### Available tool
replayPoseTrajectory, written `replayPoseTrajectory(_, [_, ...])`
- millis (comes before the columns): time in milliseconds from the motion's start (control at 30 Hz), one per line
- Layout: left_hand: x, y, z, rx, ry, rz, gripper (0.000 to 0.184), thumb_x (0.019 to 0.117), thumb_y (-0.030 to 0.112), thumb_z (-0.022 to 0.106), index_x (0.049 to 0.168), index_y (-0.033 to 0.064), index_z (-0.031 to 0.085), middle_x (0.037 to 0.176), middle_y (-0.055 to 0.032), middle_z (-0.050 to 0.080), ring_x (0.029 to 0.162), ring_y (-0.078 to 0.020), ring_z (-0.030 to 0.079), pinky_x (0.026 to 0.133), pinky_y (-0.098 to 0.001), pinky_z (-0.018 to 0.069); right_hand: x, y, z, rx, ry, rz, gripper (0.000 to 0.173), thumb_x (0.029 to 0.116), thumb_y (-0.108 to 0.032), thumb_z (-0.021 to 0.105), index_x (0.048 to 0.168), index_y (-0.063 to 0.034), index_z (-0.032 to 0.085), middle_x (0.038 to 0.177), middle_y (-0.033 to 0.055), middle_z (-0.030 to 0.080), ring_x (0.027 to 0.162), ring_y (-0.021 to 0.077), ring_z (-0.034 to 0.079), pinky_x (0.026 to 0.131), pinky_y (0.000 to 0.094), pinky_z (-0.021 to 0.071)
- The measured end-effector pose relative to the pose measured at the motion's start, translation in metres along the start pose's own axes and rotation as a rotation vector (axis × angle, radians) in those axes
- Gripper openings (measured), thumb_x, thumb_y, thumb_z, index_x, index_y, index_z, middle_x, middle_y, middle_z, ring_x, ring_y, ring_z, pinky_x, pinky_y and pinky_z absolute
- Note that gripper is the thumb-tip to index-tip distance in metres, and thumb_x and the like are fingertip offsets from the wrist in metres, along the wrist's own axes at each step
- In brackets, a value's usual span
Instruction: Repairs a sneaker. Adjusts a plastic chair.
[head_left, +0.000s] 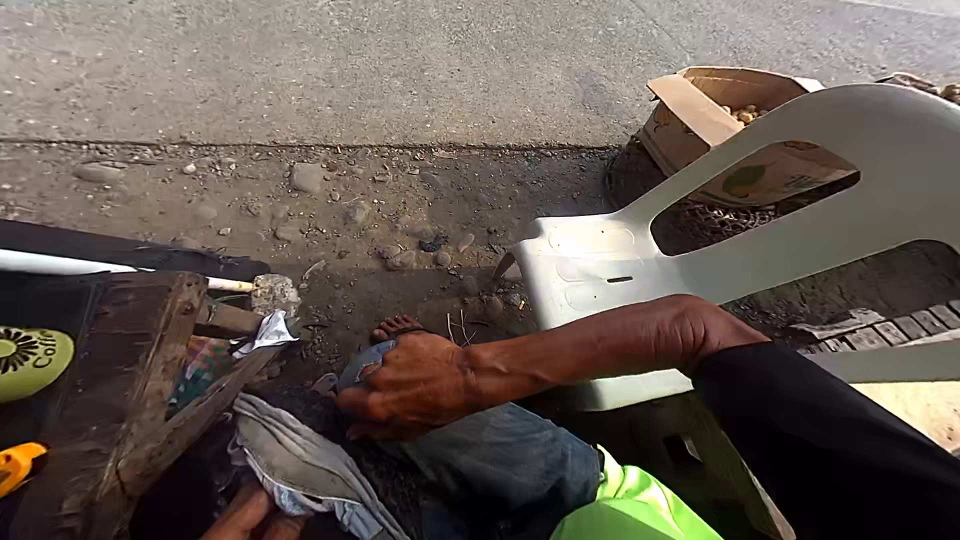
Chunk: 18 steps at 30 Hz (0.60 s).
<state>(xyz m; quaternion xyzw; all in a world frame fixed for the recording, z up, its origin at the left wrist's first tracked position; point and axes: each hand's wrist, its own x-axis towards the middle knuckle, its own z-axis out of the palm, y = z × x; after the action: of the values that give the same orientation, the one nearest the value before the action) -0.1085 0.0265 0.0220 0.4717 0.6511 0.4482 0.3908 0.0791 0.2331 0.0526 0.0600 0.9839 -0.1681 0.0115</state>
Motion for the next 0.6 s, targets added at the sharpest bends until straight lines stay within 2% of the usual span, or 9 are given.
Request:
replayPoseTrajectory(67, [0.002,-0.003,0.012,0.036,0.144,0.076,0.013,0.0893,0.010,0.070,0.100,0.0071,0.077,0.104,0.0037,0.074,0.093,-0.0021,0.068,0.084,-0.0213,0.0589,-0.011,0.012,-0.004,0.037,-0.022,0.051,0.040,0.1081,-0.042,0.046,0.108,-0.0058,0.064,0.075,0.0107,0.064,0.070,0.0325,0.068,0.060,0.0507,0.0520])
replayPoseTrajectory(133, [0.001,-0.006,0.018,0.060,0.227,0.124,0.010,0.0893,0.013,0.070,0.095,0.0088,0.077,0.099,0.0032,0.073,0.092,-0.0033,0.068,0.082,-0.0202,0.0582,-0.027,0.030,0.000,0.017,0.011,0.101,0.039,0.1075,-0.044,0.045,0.102,-0.0108,0.065,0.069,0.0050,0.060,0.062,0.0261,0.064,0.053,0.0450,0.0498])
replayPoseTrajectory(200, [-0.002,-0.009,0.015,0.102,0.224,0.139,0.010,0.0918,0.013,0.070,0.094,0.0066,0.077,0.097,0.0001,0.073,0.092,-0.0061,0.069,0.083,-0.0232,0.0586,-0.044,0.050,0.005,-0.036,0.052,0.180,0.040,0.1043,-0.050,0.047,0.096,-0.0147,0.065,0.062,0.0018,0.057,0.054,0.0246,0.061,0.046,0.0456,0.0469])
replayPoseTrajectory(300, [-0.003,-0.011,0.010,0.205,0.201,0.134,0.013,0.0946,0.017,0.068,0.095,0.0068,0.076,0.094,-0.0001,0.073,0.089,-0.0053,0.069,0.083,-0.0244,0.0591,-0.058,0.058,0.013,0.021,0.091,0.235,0.044,0.1028,-0.053,0.043,0.091,-0.0169,0.065,0.058,-0.0014,0.054,0.051,0.0206,0.058,0.046,0.0449,0.0449])
replayPoseTrajectory(400, [-0.002,-0.014,0.012,0.270,0.235,0.158,0.017,0.0950,0.015,0.063,0.085,0.0057,0.074,0.085,-0.0004,0.071,0.081,-0.0037,0.067,0.076,-0.0225,0.0568,-0.058,0.044,0.026,0.441,0.061,0.219,0.048,0.1044,-0.058,0.044,0.086,-0.0188,0.065,0.059,-0.0064,0.049,0.053,0.0099,0.051,0.050,0.0358,0.0408])
replayPoseTrajectory(467, [-0.004,-0.016,0.015,0.337,0.288,0.169,0.020,0.0943,0.014,0.062,0.080,0.0054,0.073,0.080,-0.0011,0.070,0.077,-0.0038,0.066,0.072,-0.0230,0.0555,-0.056,0.036,0.032,0.762,0.021,0.209,0.046,0.1021,-0.057,0.054,0.083,-0.0166,0.065,0.060,-0.0086,0.048,0.054,0.0033,0.046,0.051,0.0265,0.0375])
replayPoseTrajectory(533, [-0.006,-0.017,0.017,0.349,0.314,0.164,0.020,0.0944,0.014,0.061,0.081,0.0050,0.073,0.078,-0.0013,0.069,0.075,-0.0043,0.065,0.070,-0.0232,0.0550,-0.055,0.027,0.034,0.998,0.077,0.186,0.034,0.1002,-0.043,0.065,0.085,-0.0134,0.068,0.065,-0.0101,0.052,0.056,-0.0025,0.046,0.051,0.0172,0.0361])
replayPoseTrajectory(600, [-0.009,-0.019,0.016,0.309,0.310,0.156,0.018,0.0951,0.011,0.061,0.086,0.0036,0.074,0.082,-0.0014,0.070,0.077,-0.0036,0.066,0.072,-0.0217,0.0561,-0.051,0.016,0.034,1.043,0.181,0.149,0.021,0.0999,-0.031,0.068,0.095,-0.0110,0.072,0.072,-0.0093,0.061,0.060,-0.0046,0.049,0.053,0.0138,0.0392])
